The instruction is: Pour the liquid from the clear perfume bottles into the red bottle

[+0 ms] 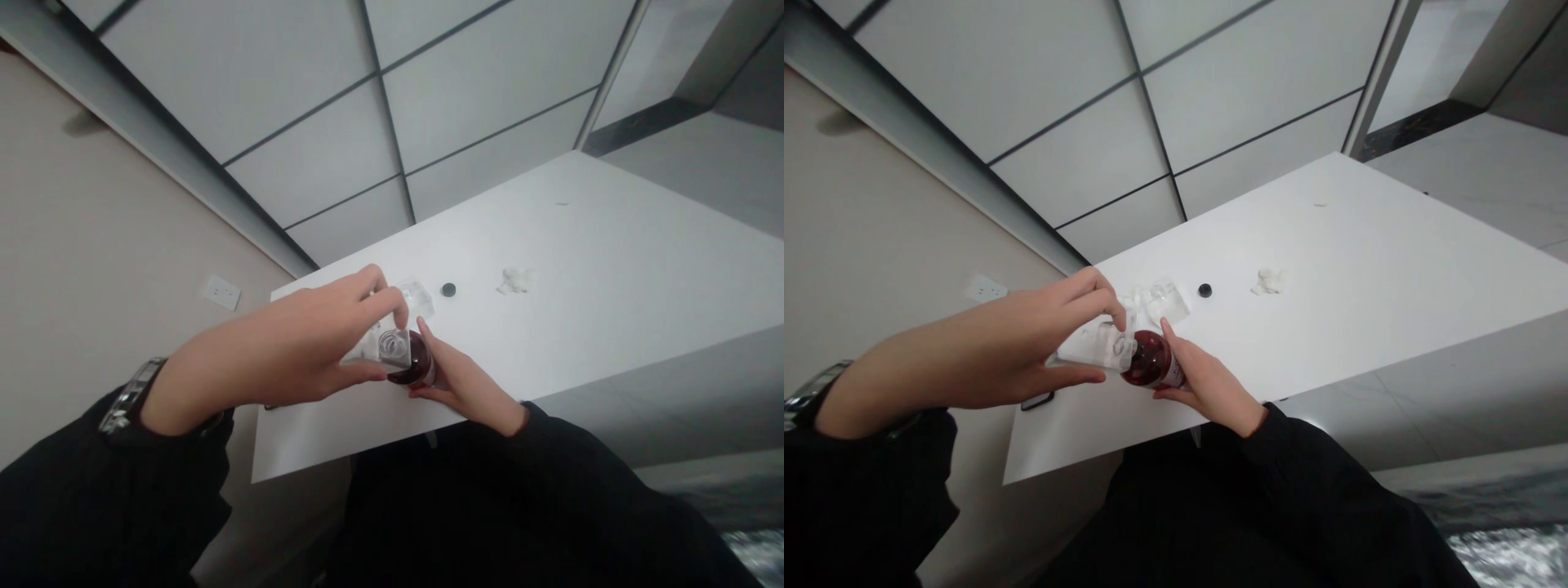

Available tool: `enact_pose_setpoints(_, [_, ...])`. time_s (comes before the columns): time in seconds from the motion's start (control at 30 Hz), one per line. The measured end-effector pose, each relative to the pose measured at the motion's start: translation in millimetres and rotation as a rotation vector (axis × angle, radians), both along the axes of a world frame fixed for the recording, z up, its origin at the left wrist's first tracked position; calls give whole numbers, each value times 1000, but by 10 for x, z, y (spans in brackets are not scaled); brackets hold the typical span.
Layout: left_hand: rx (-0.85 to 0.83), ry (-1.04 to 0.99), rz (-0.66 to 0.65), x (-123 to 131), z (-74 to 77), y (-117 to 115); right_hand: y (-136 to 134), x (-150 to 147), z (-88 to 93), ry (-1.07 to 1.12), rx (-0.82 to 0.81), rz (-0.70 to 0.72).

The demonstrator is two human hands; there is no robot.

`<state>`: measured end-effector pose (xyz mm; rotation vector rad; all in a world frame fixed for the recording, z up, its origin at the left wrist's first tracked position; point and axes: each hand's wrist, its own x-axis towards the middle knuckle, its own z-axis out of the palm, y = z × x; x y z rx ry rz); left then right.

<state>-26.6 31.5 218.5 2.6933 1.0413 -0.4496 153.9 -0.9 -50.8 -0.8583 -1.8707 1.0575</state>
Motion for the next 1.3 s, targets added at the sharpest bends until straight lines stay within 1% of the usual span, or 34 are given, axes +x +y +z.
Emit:
enact_pose_setpoints(0.13, [31,119,-39,173,64,-6,-1,3,31,4,-41,7])
enact_pose_setpoints(0.27, [67,170,-82,295,78,-14,-3,9,81,19,-80,12])
enact_pose_setpoints(0.43, [90,222,-98,408,77,-23,1,15,98,11,-52,0])
enact_pose_setpoints(0.67, [98,212,-121,447,58,-18,0,18,94,-3,-20,-6])
enact_pose_setpoints(0.8, [95,207,-95,430,48,-11,-6,21,98,-6,-29,-6])
enact_pose_setpoints(0.93, [92,193,-84,363,60,-7,-10,24,104,6,-46,4])
enact_pose_setpoints(1.07, [32,105,-23,158,44,-2,-5,6,53,8,-31,-6])
enact_pose_setpoints(1.2, [-35,-59,55,-126,-46,0,4,-14,-14,9,20,-9])
enact_pose_setpoints(1.3, [-73,-136,82,-272,-119,-3,10,-19,-26,9,36,-7])
